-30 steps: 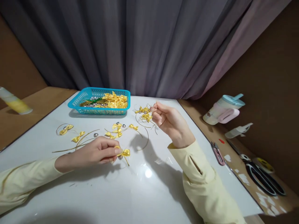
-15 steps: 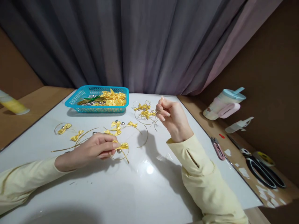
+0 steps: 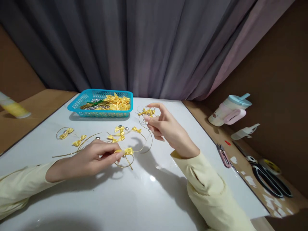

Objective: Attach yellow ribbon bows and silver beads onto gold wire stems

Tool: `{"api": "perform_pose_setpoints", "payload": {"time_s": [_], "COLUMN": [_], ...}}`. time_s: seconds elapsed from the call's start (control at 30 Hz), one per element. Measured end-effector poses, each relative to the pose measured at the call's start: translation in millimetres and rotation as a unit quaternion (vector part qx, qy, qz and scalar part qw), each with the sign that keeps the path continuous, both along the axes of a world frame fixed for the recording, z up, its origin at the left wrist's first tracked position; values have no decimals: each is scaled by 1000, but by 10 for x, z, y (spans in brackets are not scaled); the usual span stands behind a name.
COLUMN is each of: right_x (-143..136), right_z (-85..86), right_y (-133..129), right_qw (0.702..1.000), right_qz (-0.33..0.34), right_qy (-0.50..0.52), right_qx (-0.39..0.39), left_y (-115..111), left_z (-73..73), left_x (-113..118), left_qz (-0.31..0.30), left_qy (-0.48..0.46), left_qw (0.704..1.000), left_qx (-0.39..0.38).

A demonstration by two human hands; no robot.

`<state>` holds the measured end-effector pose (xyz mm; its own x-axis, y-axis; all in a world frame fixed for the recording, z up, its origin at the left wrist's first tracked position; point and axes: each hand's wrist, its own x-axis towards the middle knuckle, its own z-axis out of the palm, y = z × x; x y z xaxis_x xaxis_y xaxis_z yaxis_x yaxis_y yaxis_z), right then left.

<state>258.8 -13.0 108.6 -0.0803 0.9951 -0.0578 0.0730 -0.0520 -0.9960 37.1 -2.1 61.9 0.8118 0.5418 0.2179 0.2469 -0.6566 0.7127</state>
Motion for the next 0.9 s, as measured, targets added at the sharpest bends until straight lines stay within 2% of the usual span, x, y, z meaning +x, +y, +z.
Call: {"api": "perform_pose_setpoints", "payload": {"time_s": [0.1,0.23,0.33,0.47,0.6,0.9], "right_x": [-48,-113,-167,-190,-173,-167], "right_z": [-68,-178,-247,-314,-353,-330], "right_y": [-93,-256,-355,-392,-379,-381], "right_qw": [998,985,975,974,976,979], "right_qz": [49,104,140,178,186,177], "right_qy": [-42,-137,-165,-113,-55,-46], "right_qx": [18,-23,-52,-85,-104,-92], "left_y": [5,1,1,10,14,19], "left_z": [-6,-45,-75,-73,-30,5], "left_x": [-11,-1,18,29,22,23], "left_qz": [-6,-9,-16,-18,-17,-25], "left_qy": [4,7,8,13,24,22], "left_qw": [1000,999,1000,1000,997,992], "left_qx": [25,33,25,-5,-69,-119]}}
